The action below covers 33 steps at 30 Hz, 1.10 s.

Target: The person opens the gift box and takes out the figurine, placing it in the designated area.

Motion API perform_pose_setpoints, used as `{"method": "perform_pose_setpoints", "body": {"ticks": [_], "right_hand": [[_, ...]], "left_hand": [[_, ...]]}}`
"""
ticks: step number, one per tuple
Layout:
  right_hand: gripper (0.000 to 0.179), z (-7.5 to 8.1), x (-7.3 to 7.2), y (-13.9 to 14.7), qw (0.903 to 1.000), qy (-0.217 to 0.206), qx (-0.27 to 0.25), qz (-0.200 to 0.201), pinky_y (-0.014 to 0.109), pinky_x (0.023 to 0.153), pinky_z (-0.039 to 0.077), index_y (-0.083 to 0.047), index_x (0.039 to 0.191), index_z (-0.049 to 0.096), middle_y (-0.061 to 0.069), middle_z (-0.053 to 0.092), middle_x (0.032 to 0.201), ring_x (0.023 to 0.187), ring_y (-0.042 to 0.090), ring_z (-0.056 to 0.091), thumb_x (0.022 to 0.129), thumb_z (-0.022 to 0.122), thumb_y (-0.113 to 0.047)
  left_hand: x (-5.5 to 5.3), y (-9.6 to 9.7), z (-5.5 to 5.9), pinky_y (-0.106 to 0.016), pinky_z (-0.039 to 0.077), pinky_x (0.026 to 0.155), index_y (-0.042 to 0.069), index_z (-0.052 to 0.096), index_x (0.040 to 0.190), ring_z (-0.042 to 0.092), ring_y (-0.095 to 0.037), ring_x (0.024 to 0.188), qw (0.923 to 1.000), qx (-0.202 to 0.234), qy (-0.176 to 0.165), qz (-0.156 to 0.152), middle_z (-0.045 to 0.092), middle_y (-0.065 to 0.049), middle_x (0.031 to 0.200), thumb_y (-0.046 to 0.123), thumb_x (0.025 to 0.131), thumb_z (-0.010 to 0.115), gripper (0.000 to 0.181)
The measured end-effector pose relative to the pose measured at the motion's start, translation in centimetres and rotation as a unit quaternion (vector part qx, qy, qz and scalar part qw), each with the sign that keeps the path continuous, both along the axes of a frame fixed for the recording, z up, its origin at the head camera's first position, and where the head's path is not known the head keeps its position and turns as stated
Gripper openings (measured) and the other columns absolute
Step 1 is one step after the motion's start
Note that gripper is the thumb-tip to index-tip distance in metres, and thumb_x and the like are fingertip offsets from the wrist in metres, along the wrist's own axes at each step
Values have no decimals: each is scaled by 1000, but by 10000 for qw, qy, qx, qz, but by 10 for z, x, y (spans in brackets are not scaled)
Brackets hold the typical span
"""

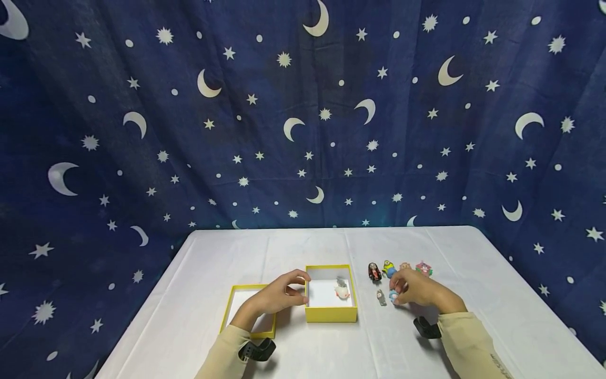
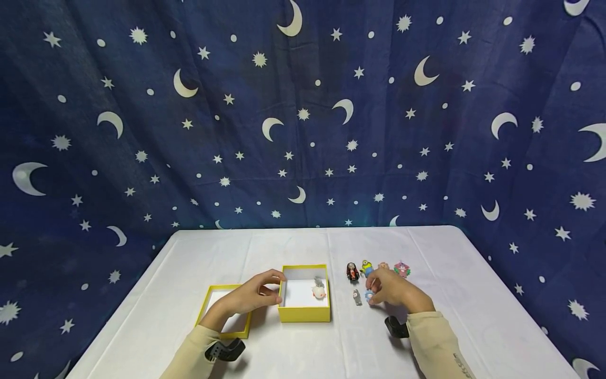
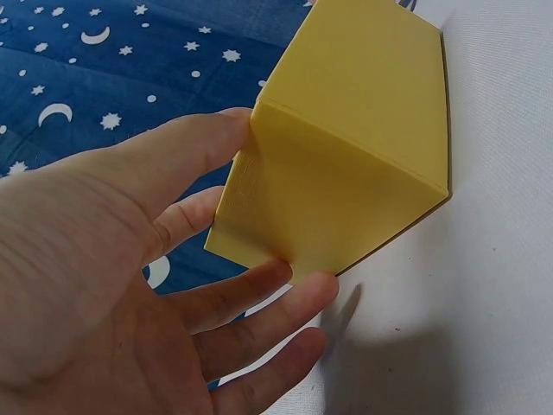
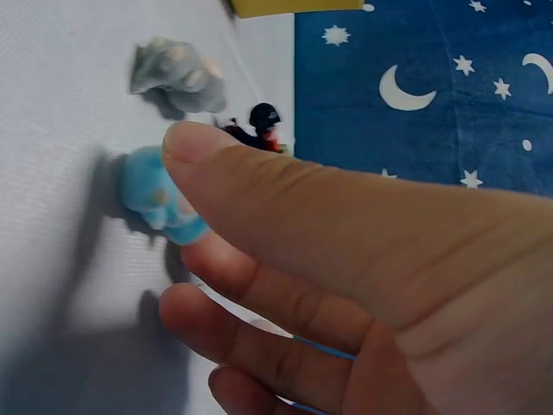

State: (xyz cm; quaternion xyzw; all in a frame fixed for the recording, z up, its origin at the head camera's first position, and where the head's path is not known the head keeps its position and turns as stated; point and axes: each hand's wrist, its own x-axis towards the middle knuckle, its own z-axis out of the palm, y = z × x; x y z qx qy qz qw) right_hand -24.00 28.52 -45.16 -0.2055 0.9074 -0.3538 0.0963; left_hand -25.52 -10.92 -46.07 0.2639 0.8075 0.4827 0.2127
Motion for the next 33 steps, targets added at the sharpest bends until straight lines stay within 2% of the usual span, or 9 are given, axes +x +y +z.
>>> {"method": "perform_pose_setpoints", "body": {"ticks": [8,12,16,19,23,27,33], "right_hand": [[29,13,0,1,9996,98,132,-210,24,67,47,6,101,66,10,63,89,81,16,57,79,83,-2],[26,17,1,-2,9991,309,173,-222,24,68,45,4,101,66,11,66,90,80,14,56,81,81,-4],[26,20,2,-7,9975,557,298,-313,23,67,45,3,105,67,7,68,90,78,11,58,84,79,-6],[30,23,3,-12,9961,632,424,-456,27,69,47,2,112,68,4,68,92,80,12,61,87,78,-11],[34,28,4,-19,9930,745,604,-690,33,71,49,-1,119,68,7,71,101,84,14,63,92,74,-22],[34,31,5,-25,9908,914,536,-844,31,70,48,-4,120,69,14,72,113,84,12,63,94,71,-25],[37,27,3,-35,9924,969,127,-743,29,72,52,0,125,65,19,70,118,85,14,63,96,70,-23]], "left_hand": [[0,0,0,-48,50,102,9,50,136,66,-28,116,10000,-55,-5,64,47,-21,151,19,97,69,44],[-1,-1,0,-49,50,103,10,51,136,66,-27,116,9999,-61,-28,82,47,-20,151,20,97,69,44],[0,0,0,-50,50,103,10,51,136,66,-27,116,10000,-58,-11,67,47,-21,151,18,97,69,43],[0,0,0,-50,50,103,10,51,135,66,-28,116,10000,-51,15,56,47,-21,151,18,97,68,43],[0,0,0,-48,51,102,9,50,135,66,-29,117,10000,-51,34,45,47,-22,151,18,97,68,43],[1,0,2,-47,51,100,9,50,135,66,-30,116,10000,-34,57,10,47,-22,151,17,97,68,42],[2,0,3,-48,51,101,8,50,135,66,-31,117,10000,-33,54,10,47,-22,151,17,97,68,42]]}}
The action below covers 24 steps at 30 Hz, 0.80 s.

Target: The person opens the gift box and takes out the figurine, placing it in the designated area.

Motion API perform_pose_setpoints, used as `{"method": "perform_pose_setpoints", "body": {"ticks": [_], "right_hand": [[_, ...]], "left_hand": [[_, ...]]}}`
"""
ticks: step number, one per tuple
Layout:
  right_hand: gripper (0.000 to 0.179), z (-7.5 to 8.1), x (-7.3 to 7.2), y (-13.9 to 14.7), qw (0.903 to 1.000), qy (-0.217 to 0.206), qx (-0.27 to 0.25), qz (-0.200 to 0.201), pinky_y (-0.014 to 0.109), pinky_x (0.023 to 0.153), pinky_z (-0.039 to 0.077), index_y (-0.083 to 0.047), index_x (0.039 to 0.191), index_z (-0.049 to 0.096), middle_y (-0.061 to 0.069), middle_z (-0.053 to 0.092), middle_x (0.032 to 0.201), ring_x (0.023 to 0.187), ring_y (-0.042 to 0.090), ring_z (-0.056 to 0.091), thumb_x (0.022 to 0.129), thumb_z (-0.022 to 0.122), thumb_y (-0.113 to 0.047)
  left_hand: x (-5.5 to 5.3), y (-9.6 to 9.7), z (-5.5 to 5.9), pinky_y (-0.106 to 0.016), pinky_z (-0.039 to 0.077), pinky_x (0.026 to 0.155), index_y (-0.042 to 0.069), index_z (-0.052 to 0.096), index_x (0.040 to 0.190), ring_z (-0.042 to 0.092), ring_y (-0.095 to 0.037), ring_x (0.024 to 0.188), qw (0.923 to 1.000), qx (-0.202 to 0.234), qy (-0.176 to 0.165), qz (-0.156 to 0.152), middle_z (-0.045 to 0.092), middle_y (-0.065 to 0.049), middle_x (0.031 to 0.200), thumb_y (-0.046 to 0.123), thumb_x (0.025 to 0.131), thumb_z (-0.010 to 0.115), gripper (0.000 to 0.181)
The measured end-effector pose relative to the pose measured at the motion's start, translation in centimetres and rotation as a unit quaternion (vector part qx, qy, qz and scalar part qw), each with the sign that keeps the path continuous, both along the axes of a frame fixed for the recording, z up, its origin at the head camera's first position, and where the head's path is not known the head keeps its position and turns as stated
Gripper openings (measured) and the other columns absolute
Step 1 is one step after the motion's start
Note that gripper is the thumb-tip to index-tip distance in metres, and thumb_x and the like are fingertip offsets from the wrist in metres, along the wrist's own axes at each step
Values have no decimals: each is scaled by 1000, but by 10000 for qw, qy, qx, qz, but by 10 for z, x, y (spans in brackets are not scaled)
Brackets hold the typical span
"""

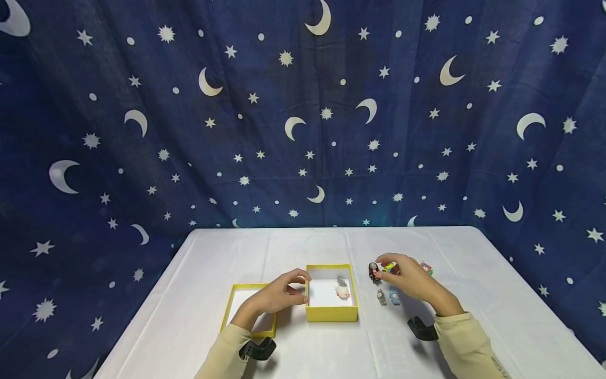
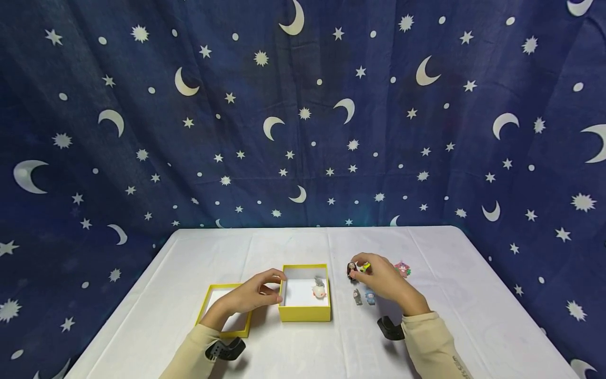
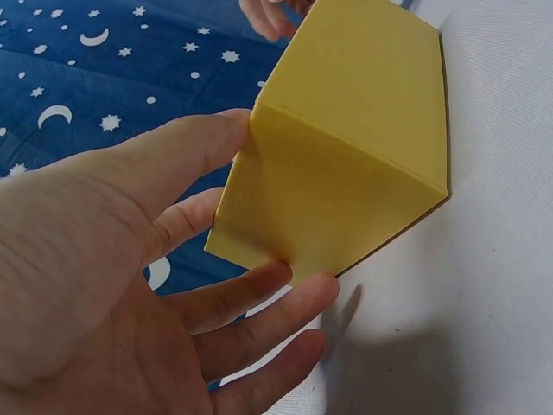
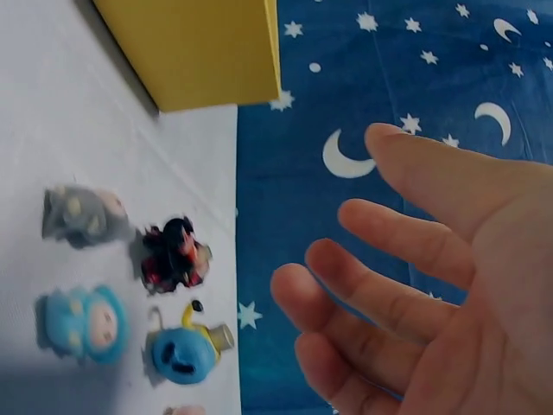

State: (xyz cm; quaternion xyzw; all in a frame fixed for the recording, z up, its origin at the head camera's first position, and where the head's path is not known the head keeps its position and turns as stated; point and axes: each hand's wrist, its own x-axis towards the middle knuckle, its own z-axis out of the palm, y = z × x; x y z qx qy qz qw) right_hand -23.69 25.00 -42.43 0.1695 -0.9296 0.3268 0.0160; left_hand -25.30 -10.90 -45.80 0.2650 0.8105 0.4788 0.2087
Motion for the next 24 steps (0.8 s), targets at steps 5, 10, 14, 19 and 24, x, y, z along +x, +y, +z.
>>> {"method": "perform_pose_setpoints", "body": {"ticks": [5,10,14,19,24], "right_hand": [[41,-3,-2,-10,9998,109,-158,94,28,71,51,-4,132,61,16,70,113,83,12,62,97,69,-24],[46,-7,-4,-20,9997,146,-127,116,26,71,51,-8,137,57,13,69,111,84,9,61,96,69,-27],[47,-11,-4,-28,9995,230,-111,178,25,70,49,-9,137,58,11,68,109,83,9,58,95,71,-25],[48,-14,-3,-39,9992,227,-94,315,24,68,44,-9,138,58,11,66,113,82,10,51,95,71,-24],[45,-17,-1,-49,9985,304,-77,459,24,68,43,-12,137,61,13,64,121,85,11,51,94,72,-21]], "left_hand": [[-1,0,-1,-47,52,101,9,50,135,66,-31,117,10000,-48,-27,17,47,-23,151,18,97,68,42],[-1,0,-2,-48,52,100,9,50,134,66,-31,117,10000,1,-23,20,47,-23,151,19,97,69,43],[-1,0,-2,-48,52,100,9,50,134,66,-31,116,10000,40,-21,21,47,-24,151,18,96,70,43],[-2,0,-2,-47,53,99,9,50,134,67,-30,115,10000,31,-2,28,47,-23,150,19,96,70,44],[-2,0,-2,-45,54,97,8,51,133,67,-29,113,10000,42,17,27,48,-24,150,18,96,70,43]]}}
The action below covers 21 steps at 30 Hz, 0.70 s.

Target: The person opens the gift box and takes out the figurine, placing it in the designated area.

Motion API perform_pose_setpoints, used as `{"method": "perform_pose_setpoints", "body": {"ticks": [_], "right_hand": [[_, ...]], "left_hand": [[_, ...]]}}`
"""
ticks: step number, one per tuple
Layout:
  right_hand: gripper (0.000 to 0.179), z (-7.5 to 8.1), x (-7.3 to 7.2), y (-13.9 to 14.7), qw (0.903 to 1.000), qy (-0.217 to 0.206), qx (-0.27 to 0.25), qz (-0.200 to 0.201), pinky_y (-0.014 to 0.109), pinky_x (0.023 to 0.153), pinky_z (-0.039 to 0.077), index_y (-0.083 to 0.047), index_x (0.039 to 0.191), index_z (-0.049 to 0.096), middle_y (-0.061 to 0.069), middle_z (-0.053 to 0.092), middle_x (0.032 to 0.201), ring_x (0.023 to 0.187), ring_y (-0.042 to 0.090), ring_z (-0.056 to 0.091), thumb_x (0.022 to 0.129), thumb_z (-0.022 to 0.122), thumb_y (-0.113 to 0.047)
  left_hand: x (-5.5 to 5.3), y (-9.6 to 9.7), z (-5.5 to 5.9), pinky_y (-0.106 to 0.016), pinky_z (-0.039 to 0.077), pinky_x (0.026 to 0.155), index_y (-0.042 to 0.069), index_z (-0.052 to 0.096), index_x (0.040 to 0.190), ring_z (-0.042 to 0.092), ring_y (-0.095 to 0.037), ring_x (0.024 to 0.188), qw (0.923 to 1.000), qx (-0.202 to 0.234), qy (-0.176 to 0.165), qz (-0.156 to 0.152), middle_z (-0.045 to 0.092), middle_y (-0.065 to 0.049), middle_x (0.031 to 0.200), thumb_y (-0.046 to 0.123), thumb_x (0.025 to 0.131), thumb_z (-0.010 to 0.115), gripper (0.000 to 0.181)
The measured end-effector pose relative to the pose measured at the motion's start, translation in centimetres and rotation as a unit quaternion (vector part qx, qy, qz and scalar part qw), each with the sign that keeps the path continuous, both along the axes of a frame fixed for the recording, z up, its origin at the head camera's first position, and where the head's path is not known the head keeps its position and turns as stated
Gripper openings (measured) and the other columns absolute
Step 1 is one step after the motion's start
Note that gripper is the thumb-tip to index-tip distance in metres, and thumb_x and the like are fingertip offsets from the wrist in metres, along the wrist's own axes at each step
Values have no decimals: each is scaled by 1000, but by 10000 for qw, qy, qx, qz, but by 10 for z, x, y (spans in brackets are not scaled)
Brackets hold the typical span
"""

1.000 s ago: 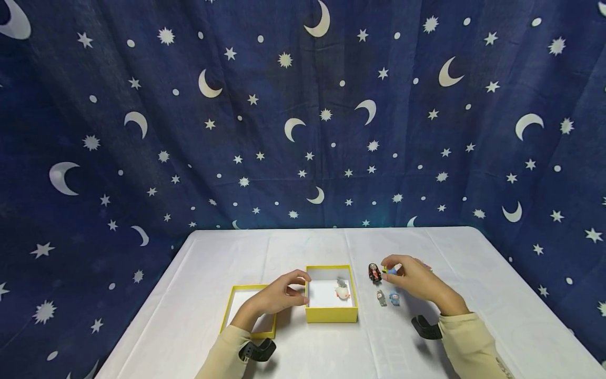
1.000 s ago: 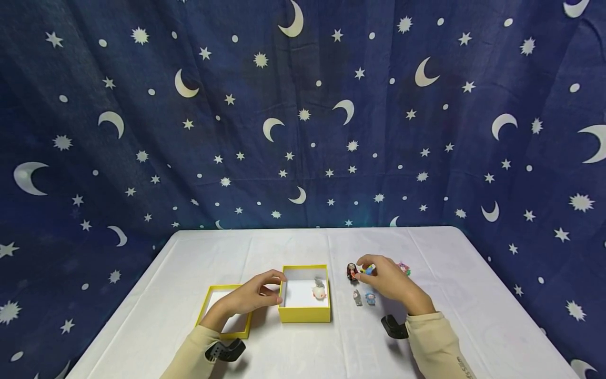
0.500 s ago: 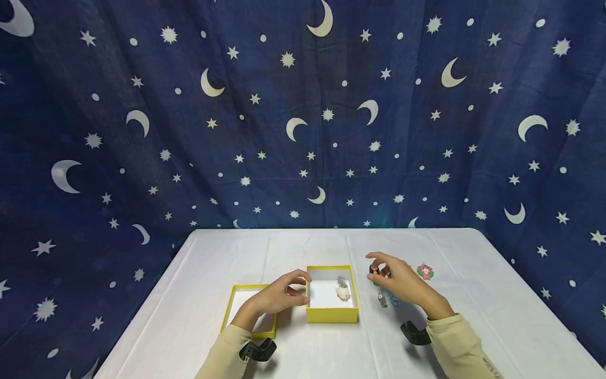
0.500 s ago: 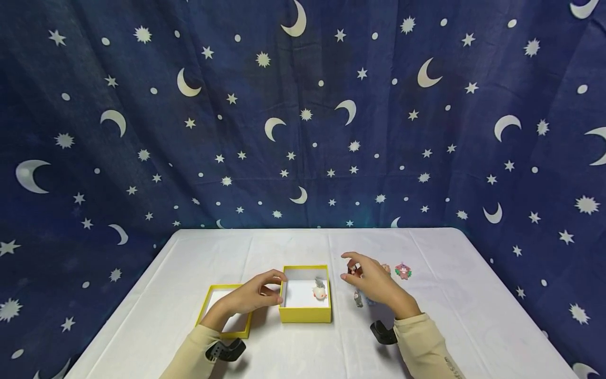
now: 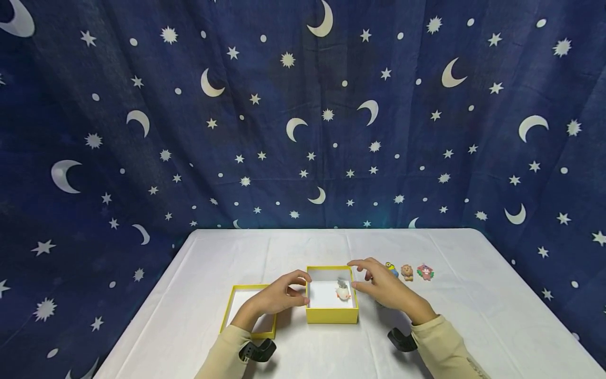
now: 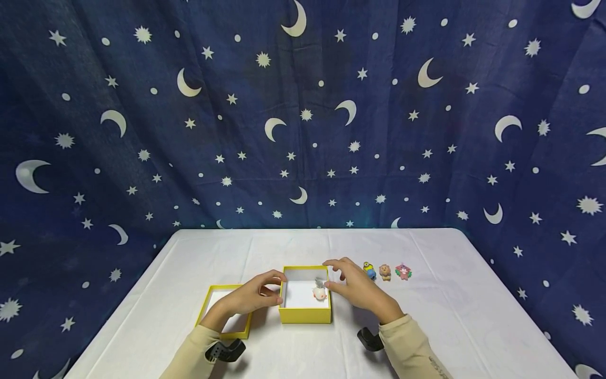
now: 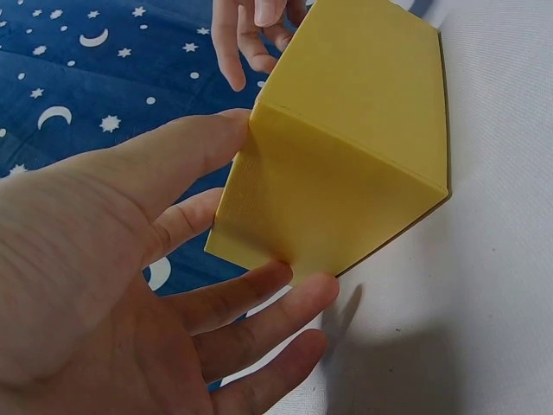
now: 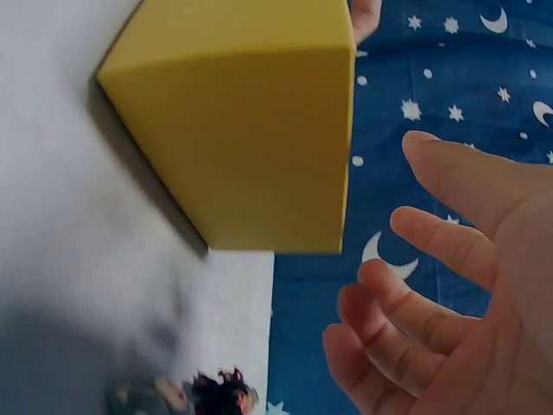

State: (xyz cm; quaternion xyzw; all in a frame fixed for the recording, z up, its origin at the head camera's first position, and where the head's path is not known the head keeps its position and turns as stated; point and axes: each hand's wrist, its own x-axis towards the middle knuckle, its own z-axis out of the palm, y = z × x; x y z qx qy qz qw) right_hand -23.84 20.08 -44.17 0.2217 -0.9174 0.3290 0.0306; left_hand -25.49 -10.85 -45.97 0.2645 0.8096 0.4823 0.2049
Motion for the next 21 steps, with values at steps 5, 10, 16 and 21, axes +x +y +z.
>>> {"method": "perform_pose_setpoints", "body": {"ticks": [5,10,16,21], "right_hand": [[40,0,-1,-12,9995,217,-37,243,22,67,42,-12,130,66,12,64,118,86,13,52,91,74,-13],[37,0,-2,-27,9998,80,129,85,30,78,47,-13,126,70,12,62,120,98,23,58,90,76,-17],[45,-7,-1,-38,9971,23,618,-451,34,79,43,-15,125,72,7,55,119,99,18,50,83,84,-24],[47,-12,-2,-41,9936,24,837,-754,34,76,41,-16,122,74,9,52,116,96,20,46,78,86,-25]], "left_hand": [[0,0,0,-46,54,97,7,51,133,67,-29,113,10000,31,-35,3,47,-25,150,16,96,70,42],[0,1,1,-47,53,99,8,51,133,67,-29,113,10000,0,-24,7,47,-24,150,16,97,69,42],[0,2,1,-47,53,99,7,51,134,67,-30,113,10000,7,-12,5,48,-24,150,15,96,69,42],[0,1,0,-48,52,99,7,51,134,67,-30,113,10000,-1,-17,12,47,-25,150,15,96,69,42]]}}
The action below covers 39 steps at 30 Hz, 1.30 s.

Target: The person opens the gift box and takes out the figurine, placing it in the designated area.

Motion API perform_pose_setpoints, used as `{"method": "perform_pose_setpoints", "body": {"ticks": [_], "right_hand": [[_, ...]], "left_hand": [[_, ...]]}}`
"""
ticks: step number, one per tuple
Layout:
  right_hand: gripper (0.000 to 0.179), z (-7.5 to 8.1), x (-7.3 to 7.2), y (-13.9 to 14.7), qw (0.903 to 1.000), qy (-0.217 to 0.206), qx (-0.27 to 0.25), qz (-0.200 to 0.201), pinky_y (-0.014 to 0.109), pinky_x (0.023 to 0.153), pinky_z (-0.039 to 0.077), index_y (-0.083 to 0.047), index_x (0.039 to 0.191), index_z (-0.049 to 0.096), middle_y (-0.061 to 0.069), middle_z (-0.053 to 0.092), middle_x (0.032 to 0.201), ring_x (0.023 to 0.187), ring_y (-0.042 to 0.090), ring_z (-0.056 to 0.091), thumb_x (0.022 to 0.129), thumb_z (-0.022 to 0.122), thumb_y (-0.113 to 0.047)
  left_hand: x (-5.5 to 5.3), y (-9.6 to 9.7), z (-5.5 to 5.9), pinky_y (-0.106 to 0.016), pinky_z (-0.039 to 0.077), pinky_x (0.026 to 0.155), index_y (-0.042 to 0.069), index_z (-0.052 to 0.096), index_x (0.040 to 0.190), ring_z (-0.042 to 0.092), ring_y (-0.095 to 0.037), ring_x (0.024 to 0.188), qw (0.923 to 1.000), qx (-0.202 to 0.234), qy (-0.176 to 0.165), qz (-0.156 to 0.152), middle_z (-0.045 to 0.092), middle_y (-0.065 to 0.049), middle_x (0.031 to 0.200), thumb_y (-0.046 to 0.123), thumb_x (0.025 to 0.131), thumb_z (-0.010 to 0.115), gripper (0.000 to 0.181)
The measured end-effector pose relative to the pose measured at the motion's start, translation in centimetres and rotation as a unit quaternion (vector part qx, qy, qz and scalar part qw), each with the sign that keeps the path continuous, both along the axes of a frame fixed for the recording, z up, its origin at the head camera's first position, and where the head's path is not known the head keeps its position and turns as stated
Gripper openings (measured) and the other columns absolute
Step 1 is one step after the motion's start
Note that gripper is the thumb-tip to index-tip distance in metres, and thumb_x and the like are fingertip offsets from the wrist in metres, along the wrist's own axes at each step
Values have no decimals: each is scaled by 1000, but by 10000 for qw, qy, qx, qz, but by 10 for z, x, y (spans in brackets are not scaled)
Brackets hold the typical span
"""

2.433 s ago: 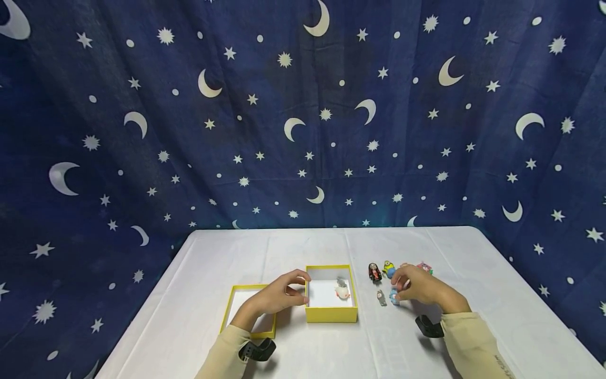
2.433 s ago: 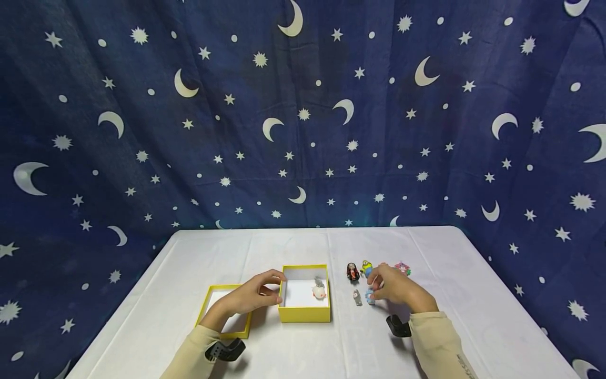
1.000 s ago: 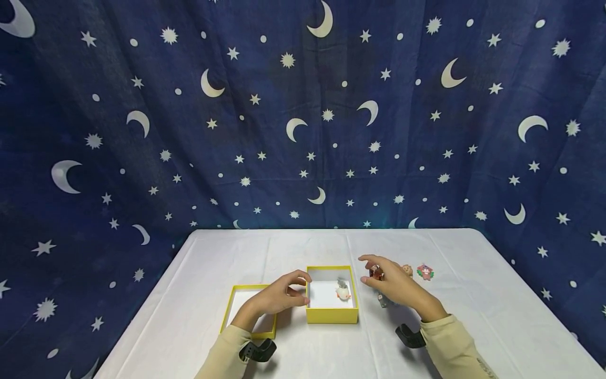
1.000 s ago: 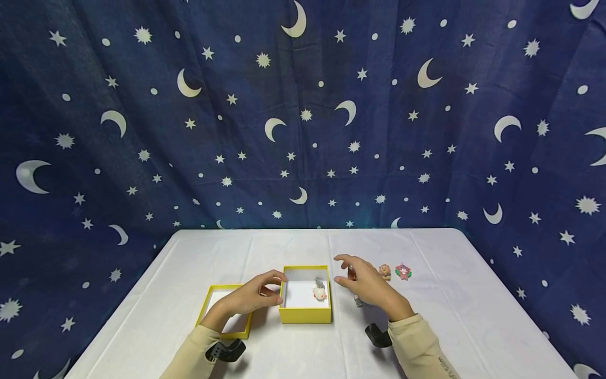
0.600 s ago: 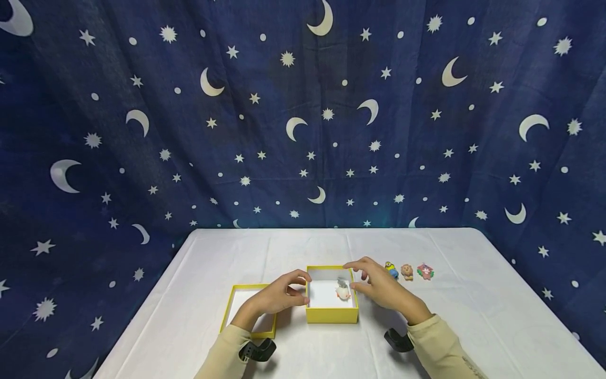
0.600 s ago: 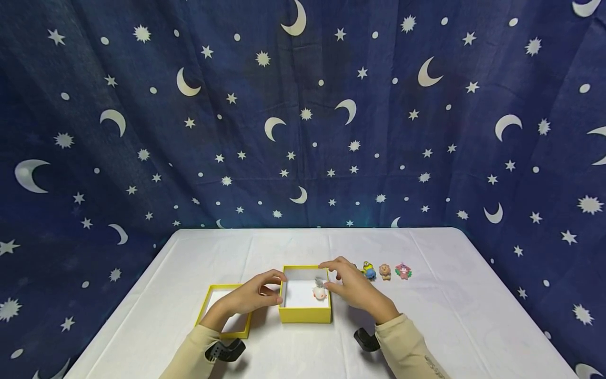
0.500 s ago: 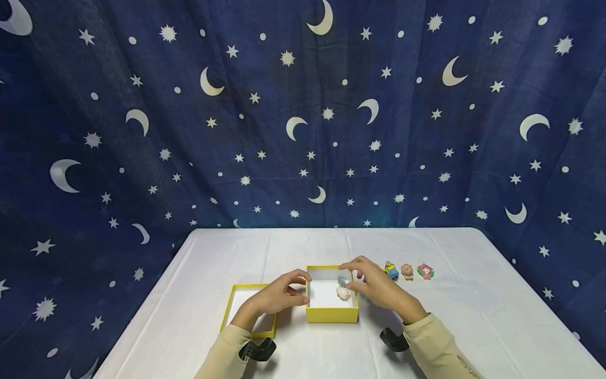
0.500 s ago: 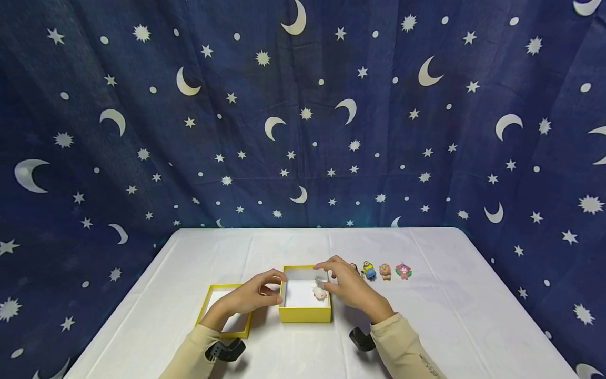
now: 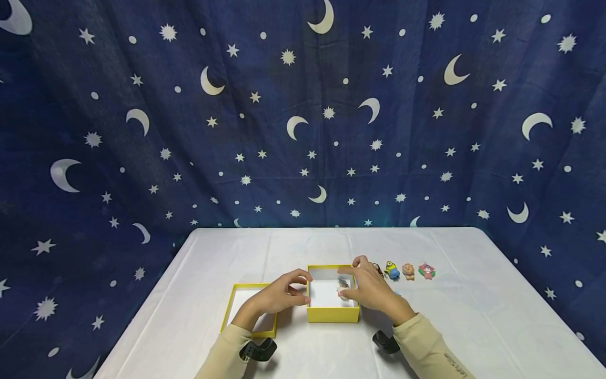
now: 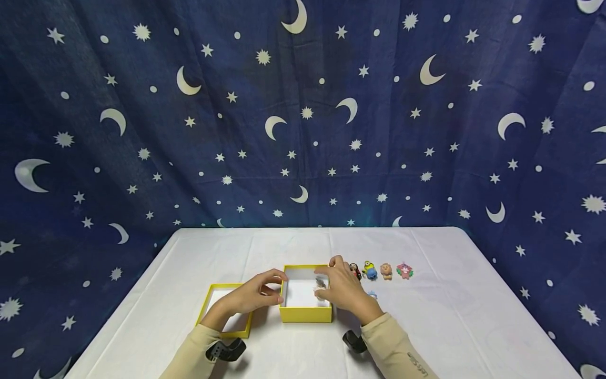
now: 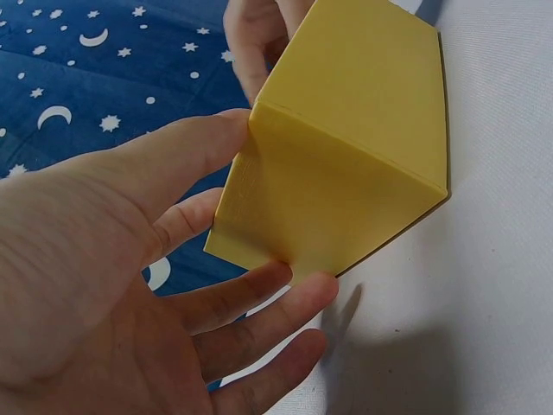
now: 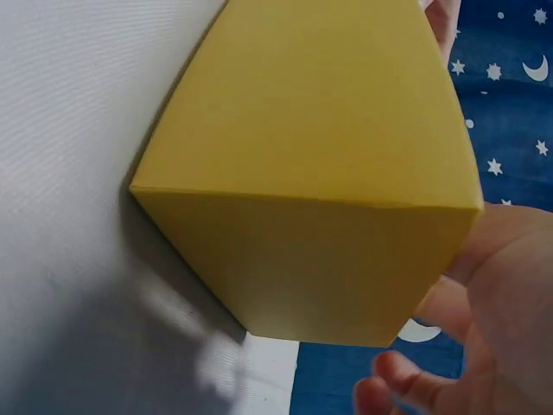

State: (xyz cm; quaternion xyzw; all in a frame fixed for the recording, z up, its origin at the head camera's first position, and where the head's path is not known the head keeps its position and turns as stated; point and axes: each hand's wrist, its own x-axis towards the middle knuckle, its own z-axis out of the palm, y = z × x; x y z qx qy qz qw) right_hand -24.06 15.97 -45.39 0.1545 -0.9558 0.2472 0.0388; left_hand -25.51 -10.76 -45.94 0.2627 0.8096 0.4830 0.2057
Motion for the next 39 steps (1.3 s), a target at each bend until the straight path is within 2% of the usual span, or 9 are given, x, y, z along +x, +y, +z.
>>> {"method": "perform_pose_setpoints", "body": {"ticks": [4,9,16,19,24,28,34,39], "right_hand": [[40,-2,-1,-2,9991,-308,182,-210,36,77,43,-17,116,77,8,55,111,94,20,46,79,86,-29],[28,-1,-2,-3,9977,-589,194,-286,42,83,50,-19,105,80,2,63,108,99,18,55,80,86,-30],[26,5,-3,-6,9947,-913,376,-303,47,91,53,-17,97,79,2,68,111,108,23,62,77,88,-32],[25,9,-5,-8,9932,-997,487,-351,45,86,54,-17,92,78,2,69,112,107,22,63,76,89,-32],[21,13,-6,-11,9916,-951,759,-428,37,70,49,-16,85,76,2,70,104,88,15,59,76,89,-30],[20,16,-4,-14,9900,-861,997,-498,36,63,45,-15,80,74,1,67,93,76,14,54,75,90,-25],[21,19,-2,-18,9879,-804,1176,-615,36,59,45,-14,73,67,-1,61,81,70,15,54,79,87,-19],[17,16,-1,-17,9904,-689,1032,-609,35,61,46,-14,77,70,0,67,89,75,14,55,80,86,-20]], "left_hand": [[0,-1,0,-47,53,99,7,51,134,67,-29,113,10000,5,6,-14,47,-24,150,17,96,70,44],[1,-2,0,-46,53,98,7,50,134,67,-29,113,10000,27,6,-16,47,-23,150,16,96,70,43],[3,-3,0,-48,52,100,8,51,134,68,-28,112,10000,24,-25,57,48,-24,150,17,96,70,43],[4,-3,0,-49,52,101,9,51,134,68,-28,113,10000,18,-35,84,48,-23,149,17,96,70,43],[3,-2,0,-48,52,100,8,51,134,67,-30,114,10000,49,-19,60,48,-23,149,17,96,70,43],[2,-1,-2,-43,54,97,6,51,134,68,-31,114,9999,131,-19,-14,48,-24,149,16,96,70,44],[1,-1,-3,-39,55,94,6,50,133,68,-29,113,9998,180,-61,-62,47,-25,149,16,96,70,43],[1,-1,-2,-42,54,96,6,50,133,68,-28,113,9999,112,-56,-61,47,-25,149,17,96,70,43]]}}
